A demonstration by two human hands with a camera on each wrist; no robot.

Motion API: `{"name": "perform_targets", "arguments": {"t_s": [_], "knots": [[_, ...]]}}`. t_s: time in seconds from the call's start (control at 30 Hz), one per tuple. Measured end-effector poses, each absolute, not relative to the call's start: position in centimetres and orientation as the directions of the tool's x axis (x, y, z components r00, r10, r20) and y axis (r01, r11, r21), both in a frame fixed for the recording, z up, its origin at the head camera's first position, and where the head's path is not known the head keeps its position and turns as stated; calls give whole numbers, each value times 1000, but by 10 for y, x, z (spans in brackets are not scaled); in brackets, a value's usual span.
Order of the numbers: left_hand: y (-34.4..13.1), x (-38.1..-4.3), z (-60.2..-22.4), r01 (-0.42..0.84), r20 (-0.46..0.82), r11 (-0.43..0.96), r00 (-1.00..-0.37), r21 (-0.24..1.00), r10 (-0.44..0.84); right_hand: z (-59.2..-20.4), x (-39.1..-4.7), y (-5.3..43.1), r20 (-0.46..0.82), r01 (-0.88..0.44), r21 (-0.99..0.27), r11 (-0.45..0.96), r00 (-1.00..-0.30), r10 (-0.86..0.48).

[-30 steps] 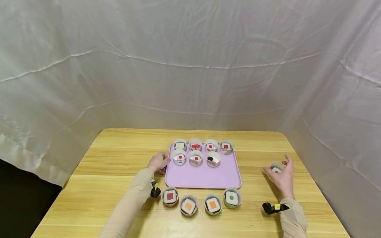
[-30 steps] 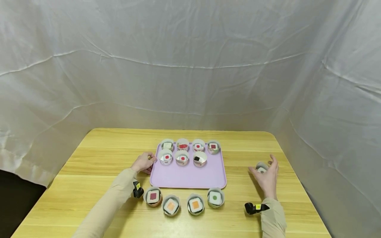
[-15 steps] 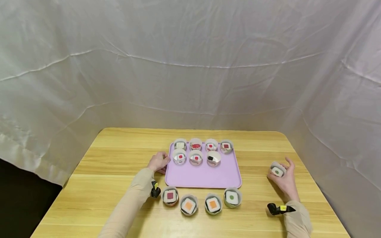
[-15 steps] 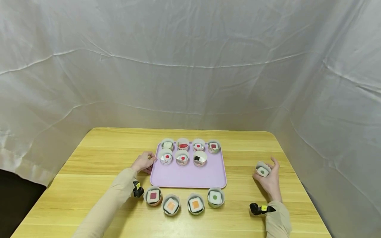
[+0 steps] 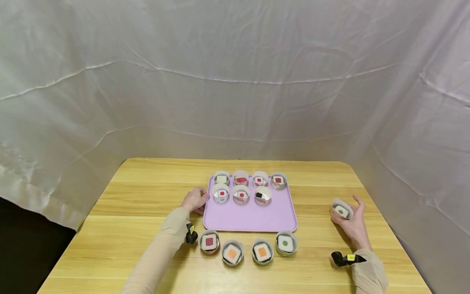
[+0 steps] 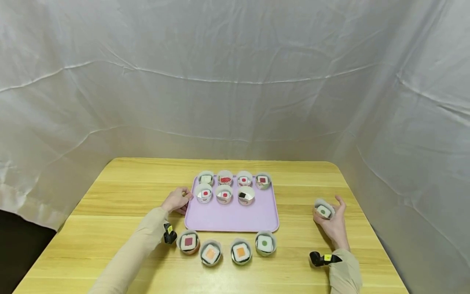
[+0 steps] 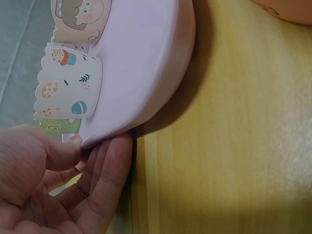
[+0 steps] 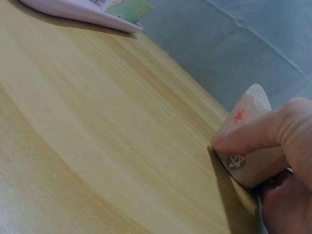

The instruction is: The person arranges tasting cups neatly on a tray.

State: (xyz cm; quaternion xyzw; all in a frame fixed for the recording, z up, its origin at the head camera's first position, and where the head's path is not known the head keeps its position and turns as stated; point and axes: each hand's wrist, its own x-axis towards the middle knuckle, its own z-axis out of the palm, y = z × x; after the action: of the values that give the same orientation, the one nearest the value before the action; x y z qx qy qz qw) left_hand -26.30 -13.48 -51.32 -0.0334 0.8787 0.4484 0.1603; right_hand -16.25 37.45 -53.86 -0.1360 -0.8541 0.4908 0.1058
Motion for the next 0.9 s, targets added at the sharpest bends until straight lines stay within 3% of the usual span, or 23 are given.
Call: {"name": "perform_targets", "arguments": {"t_s": [0.9], "knots": [[-135, -261, -507, -191, -310, 613, -946, 767, 93, -535, -168, 364, 48, 125, -888, 441, -932, 360]]}}
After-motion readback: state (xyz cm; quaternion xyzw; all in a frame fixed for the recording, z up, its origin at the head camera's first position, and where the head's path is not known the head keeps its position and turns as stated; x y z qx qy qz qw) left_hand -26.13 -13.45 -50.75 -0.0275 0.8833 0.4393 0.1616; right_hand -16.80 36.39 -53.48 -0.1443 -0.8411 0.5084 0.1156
